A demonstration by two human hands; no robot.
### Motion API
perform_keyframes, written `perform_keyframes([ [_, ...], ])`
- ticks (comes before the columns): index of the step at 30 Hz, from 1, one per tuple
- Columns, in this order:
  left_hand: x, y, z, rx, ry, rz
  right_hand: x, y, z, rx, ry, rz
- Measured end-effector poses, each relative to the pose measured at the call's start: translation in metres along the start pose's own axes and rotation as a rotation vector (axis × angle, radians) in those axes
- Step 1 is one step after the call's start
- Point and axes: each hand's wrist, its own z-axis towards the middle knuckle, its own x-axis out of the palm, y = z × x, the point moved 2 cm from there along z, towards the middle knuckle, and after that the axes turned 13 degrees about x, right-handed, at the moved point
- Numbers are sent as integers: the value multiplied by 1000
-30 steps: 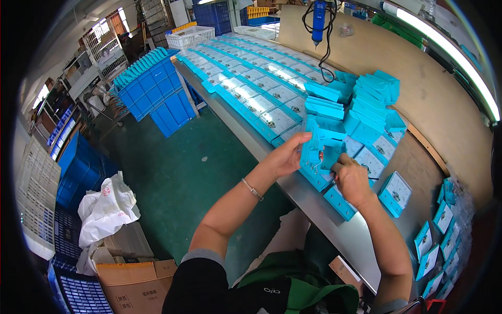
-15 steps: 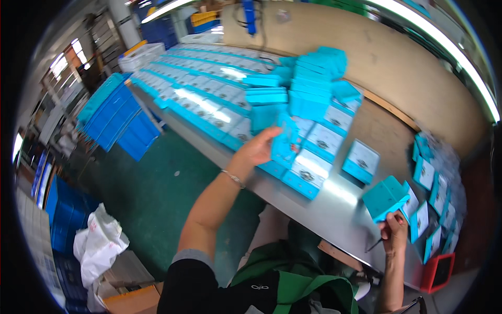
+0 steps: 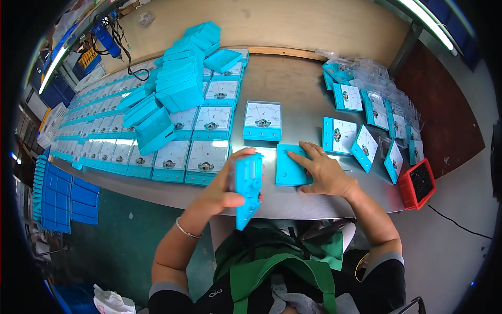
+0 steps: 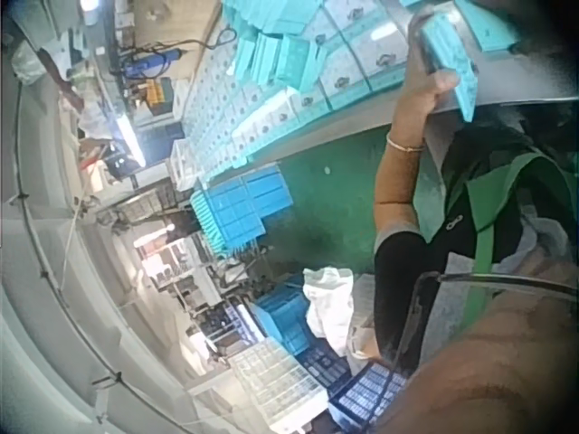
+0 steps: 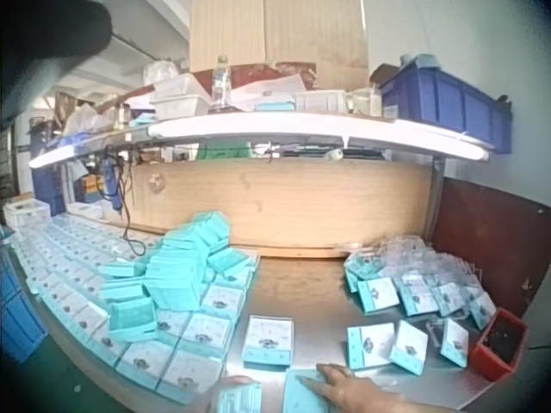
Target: The person assembles teal-colored electrical meter boxes on a metal workbench. They pick up a box, insert a clear plastic cover, and use a screwdriver to tighten a screw on the front panel. The person repeats this process for multiple units, stacking the finished boxes on the table.
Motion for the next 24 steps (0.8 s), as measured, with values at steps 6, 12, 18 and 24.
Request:
perform_keyframes([
  [6, 22, 40, -1, 33, -161, 54, 4, 16, -27, 361, 211, 1035],
  [12, 28, 54, 7, 167, -189, -38, 22, 47, -36, 418, 218, 1455],
  [18, 31, 56, 3, 155, -197, 30, 27, 48, -41, 412, 157, 1347],
  [24, 45, 54, 6, 118, -151, 82, 20, 38, -51, 398, 257, 1351],
])
